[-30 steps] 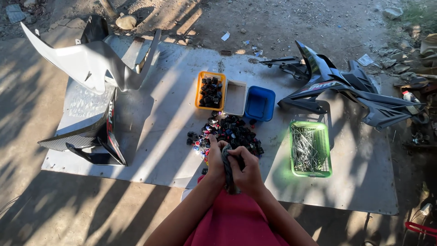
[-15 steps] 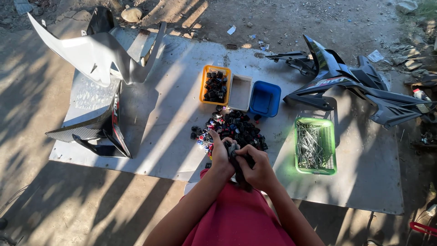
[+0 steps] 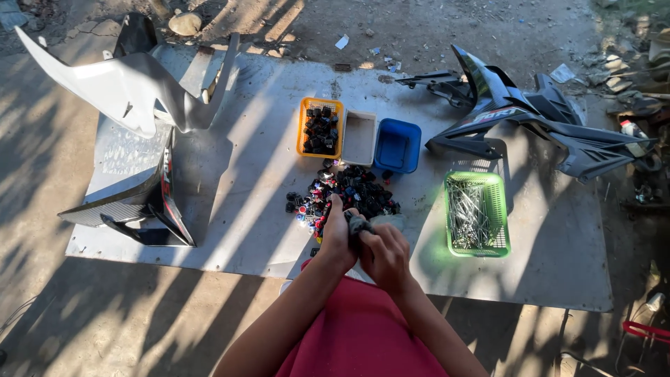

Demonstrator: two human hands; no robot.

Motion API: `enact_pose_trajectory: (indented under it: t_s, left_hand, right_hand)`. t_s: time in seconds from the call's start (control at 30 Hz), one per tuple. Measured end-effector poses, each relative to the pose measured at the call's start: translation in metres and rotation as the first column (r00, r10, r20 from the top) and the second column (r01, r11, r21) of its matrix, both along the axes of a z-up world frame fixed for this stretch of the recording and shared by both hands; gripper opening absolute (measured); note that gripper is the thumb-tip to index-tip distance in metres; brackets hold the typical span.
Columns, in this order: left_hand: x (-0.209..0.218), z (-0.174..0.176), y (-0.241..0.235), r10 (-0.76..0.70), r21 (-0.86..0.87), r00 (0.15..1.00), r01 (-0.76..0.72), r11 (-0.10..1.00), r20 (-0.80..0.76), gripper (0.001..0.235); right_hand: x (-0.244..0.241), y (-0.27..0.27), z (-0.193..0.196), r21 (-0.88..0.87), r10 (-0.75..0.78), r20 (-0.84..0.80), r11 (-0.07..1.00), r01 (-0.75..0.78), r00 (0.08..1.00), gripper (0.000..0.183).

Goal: The person wipes small black plastic parts with a cloth, picking them from a pile on a table and placing them into a yellow basket. The person also handles a gray motorcycle fairing and a green basket containing metal fasteners.

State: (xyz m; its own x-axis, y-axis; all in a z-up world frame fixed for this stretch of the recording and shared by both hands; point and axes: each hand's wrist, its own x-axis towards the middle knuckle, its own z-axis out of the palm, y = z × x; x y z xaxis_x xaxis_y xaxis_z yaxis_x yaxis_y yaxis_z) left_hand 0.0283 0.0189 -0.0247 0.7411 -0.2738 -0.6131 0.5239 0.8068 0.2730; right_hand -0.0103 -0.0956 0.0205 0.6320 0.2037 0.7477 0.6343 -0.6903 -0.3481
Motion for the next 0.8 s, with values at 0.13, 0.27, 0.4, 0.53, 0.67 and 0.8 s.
enact_pose_trajectory:
  t_s: [0.13, 0.27, 0.4, 0.53, 0.67, 0.8]
  left_hand:
    - [-0.004, 0.023, 0.002, -0.040, 0.084, 0.997, 0.034, 0.996, 0.071, 0.071]
    - [-0.005, 0.050, 0.012, -0.122, 0.403, 0.964, 0.017, 0.915, 0.237, 0.075]
    - [-0.001, 0.039, 0.017, -0.439, 0.754, 0.758, -0.105, 0.649, 0.483, 0.082]
    - [-0.013, 0.069, 0.020, -0.537, 0.818, 0.720, -0.074, 0.570, 0.439, 0.100]
    - [-0.027, 0.086, 0.014, -0.586, 0.848, 0.639, -0.217, 0.483, 0.498, 0.085]
    - [-0.039, 0.073, 0.015, -0.618, 0.867, 0.611, -0.400, 0.298, 0.495, 0.086]
  right_hand:
    - [0.021, -0.042, -0.032, 0.027, -0.187, 0.039, 0.982, 0.186, 0.982, 0.013]
    - [0.024, -0.052, 0.013, 0.307, -0.105, -0.224, 0.936, 0.172, 0.969, 0.007]
    - [0.008, -0.046, 0.035, 0.454, 0.128, -0.442, 0.886, 0.098, 0.888, 0.006]
    - [0.001, -0.025, 0.049, 0.480, 0.161, -0.499, 0.869, 0.117, 0.852, 0.007]
    - [0.002, -0.007, 0.031, 0.256, 0.074, -0.422, 0.966, 0.040, 0.903, 0.007]
    - [0.024, -0.031, 0.010, 0.254, -0.073, -0.430, 0.947, 0.198, 0.900, 0.005]
